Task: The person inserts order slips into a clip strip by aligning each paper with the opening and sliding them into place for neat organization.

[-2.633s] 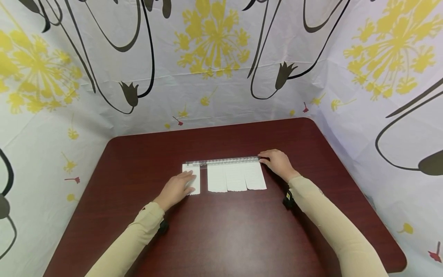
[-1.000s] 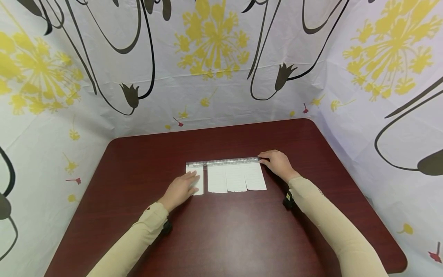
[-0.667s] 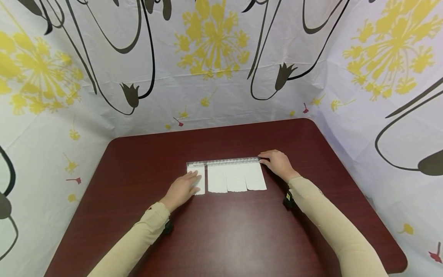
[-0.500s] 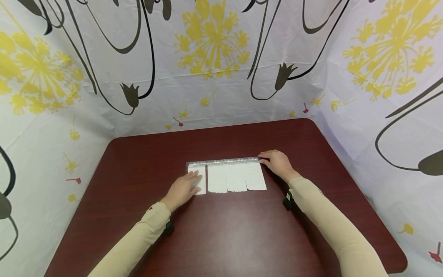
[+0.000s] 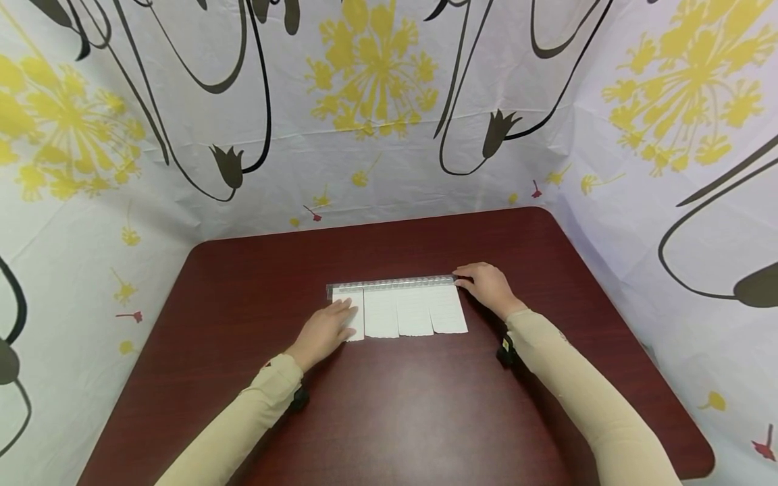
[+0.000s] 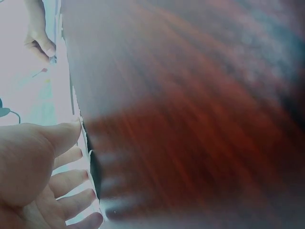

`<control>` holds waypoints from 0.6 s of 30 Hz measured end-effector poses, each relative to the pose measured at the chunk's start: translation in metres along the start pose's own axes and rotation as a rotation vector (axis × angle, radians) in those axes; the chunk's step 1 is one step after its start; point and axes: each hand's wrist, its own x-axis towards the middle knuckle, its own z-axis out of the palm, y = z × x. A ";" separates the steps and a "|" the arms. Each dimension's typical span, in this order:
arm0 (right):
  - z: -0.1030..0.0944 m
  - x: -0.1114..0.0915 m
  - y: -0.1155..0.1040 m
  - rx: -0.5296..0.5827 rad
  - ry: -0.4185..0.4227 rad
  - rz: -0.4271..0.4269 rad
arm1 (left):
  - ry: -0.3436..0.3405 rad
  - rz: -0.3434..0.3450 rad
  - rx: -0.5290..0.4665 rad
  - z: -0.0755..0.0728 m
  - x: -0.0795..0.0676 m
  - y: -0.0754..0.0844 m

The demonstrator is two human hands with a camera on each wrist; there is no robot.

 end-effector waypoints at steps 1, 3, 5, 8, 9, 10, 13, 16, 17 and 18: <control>0.000 0.000 0.000 0.000 -0.001 0.001 | -0.001 -0.001 0.002 0.000 0.000 0.000; 0.000 0.000 0.000 -0.003 -0.001 0.001 | -0.003 -0.003 0.007 -0.001 -0.001 0.001; -0.001 0.000 0.000 -0.005 -0.005 -0.001 | -0.005 -0.004 0.011 -0.001 -0.001 0.001; -0.001 0.000 -0.001 -0.002 -0.006 -0.004 | -0.007 -0.006 0.013 -0.001 -0.001 0.001; -0.001 0.000 -0.001 0.000 -0.006 -0.004 | -0.008 -0.006 0.012 -0.001 -0.001 0.001; -0.001 0.000 -0.001 -0.001 -0.006 -0.004 | -0.009 -0.006 0.013 -0.001 -0.001 0.001; -0.002 0.000 -0.001 0.000 -0.008 0.000 | -0.008 -0.004 0.016 -0.001 -0.001 0.001; -0.001 0.000 0.000 -0.003 -0.013 0.003 | -0.004 -0.001 0.016 -0.001 -0.001 0.001; -0.001 0.000 -0.001 -0.001 -0.014 0.004 | -0.002 -0.001 0.014 0.000 -0.001 0.001; -0.001 -0.001 -0.001 -0.001 -0.015 0.002 | -0.001 0.000 0.013 0.000 -0.001 0.001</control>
